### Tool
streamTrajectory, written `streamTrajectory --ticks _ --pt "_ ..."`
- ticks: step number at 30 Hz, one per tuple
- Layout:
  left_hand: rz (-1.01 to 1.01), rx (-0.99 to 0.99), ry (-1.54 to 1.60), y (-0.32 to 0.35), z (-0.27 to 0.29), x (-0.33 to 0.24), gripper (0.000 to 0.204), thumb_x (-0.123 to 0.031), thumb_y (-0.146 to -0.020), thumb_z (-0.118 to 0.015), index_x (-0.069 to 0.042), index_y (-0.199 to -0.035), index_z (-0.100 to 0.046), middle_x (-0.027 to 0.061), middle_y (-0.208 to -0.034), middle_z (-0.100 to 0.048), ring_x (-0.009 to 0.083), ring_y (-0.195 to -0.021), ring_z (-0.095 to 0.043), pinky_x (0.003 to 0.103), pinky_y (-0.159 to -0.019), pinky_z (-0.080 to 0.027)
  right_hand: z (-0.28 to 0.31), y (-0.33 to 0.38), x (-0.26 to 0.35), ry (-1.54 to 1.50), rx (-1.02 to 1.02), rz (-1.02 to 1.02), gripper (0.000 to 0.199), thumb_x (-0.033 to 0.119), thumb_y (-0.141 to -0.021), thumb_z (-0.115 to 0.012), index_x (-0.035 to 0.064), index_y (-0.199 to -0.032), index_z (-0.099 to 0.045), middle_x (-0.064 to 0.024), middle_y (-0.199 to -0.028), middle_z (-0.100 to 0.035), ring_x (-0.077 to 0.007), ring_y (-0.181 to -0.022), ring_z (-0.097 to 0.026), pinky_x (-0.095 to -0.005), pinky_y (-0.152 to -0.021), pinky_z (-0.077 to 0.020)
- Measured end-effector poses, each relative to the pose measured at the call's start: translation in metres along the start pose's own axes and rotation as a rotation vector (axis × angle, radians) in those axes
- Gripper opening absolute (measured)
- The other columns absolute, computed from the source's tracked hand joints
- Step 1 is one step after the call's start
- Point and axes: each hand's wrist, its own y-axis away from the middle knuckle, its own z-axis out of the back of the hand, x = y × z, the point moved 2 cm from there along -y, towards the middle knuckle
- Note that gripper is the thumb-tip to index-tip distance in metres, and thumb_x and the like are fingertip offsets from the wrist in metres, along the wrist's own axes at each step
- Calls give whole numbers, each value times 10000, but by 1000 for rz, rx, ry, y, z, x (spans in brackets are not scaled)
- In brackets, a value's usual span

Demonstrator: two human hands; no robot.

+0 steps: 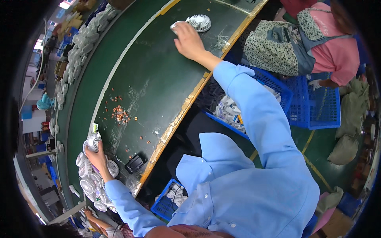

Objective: Assembling small handheld fans by connecting circuit boards, batteries, and plastic casings.

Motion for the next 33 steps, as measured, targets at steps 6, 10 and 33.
streamTrajectory --ticks 6,10,33 --pt "-130 -192 267 0 44 -59 762 -213 -663 -835 11 -1286 -457 186 -1211 -439 318 -1123 -498 429 -903 -480 -34 2 20 354 488 343 210 124 -772 -568 87 -958 -659 -44 -1209 -571 -227 -1257 -437 -413 -1038 -350" --pt "-320 -249 415 12 74 -92 763 -133 -644 -841 -7 -1284 -446 167 -1263 -430 313 -1172 -474 412 -934 -476 -20 4 -3 372 514 199 237 124 -784 -565 88 -1003 -650 -52 -1268 -544 -232 -1310 -383 -458 -1090 -289" --pt "-445 253 1427 137 82 -232 1071 -97 -519 -909 -47 -1372 -264 223 -1352 -421 306 -1253 -455 404 -1037 -405 195 141 213 -1557 872 -971 176 104 -919 -510 13 -782 -570 -35 -646 -590 -117 -693 -584 -311 -890 -455"
